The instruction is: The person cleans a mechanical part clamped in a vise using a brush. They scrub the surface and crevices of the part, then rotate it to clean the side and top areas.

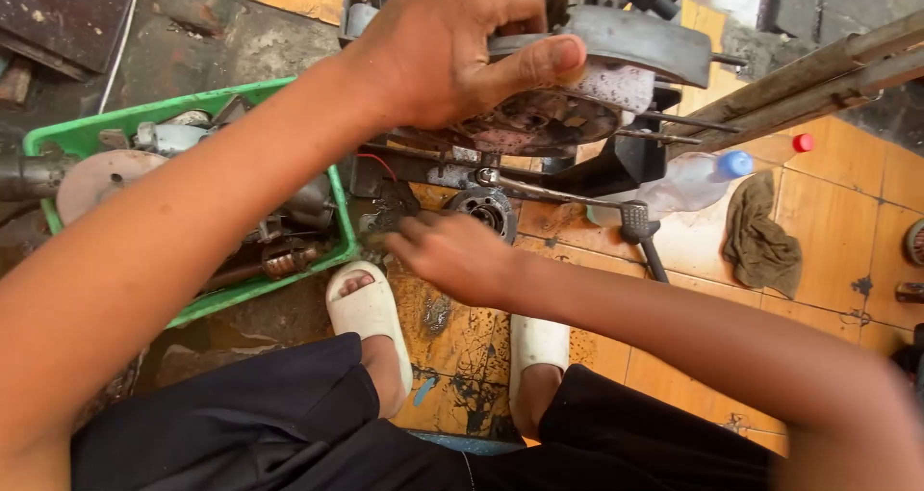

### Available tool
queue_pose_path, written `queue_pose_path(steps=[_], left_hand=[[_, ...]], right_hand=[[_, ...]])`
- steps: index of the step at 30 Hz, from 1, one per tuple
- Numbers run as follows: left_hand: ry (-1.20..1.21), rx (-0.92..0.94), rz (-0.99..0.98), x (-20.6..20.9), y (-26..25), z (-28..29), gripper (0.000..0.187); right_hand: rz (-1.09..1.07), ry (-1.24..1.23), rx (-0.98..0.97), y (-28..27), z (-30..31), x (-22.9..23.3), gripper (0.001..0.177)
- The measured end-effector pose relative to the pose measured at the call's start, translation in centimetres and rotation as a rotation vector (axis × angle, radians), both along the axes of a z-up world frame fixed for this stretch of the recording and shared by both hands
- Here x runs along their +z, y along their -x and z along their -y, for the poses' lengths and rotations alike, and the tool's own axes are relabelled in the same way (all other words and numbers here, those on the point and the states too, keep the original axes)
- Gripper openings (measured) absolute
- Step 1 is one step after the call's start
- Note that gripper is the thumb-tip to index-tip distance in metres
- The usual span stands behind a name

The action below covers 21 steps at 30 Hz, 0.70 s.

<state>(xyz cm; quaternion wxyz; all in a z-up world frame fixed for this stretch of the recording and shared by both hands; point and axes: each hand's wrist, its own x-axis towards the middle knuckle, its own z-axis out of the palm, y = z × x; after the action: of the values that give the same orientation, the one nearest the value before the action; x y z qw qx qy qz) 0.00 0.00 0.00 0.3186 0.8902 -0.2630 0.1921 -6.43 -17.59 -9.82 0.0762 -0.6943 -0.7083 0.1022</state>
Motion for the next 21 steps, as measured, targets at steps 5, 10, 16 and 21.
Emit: queue_pose_path(steps=[5,10,16,21], left_hand=[[-0.108,0.028,-0.186,2.3,-0.6,0.7,0.061],[-0.279,0.091,-0.296,3.2,-1.9,1.5,0.076],[-0.267,0.153,-0.414,3.2,-2.1,1.0,0.074],[-0.22,0.201,-0.381,2.9,-1.3,1.7,0.102]], right_hand=[[-0.046,-0.207,-0.01,-3.4,8.6,7.7,0.032],[-0.124,-0.555,-0.024,-5.0,10.0,7.2,0.018],[0.087,-0.466,0.075,-7.0,10.5,3.5,0.037],[0.168,-0.609,0.204,-7.9,7.6,1.3,0.025]])
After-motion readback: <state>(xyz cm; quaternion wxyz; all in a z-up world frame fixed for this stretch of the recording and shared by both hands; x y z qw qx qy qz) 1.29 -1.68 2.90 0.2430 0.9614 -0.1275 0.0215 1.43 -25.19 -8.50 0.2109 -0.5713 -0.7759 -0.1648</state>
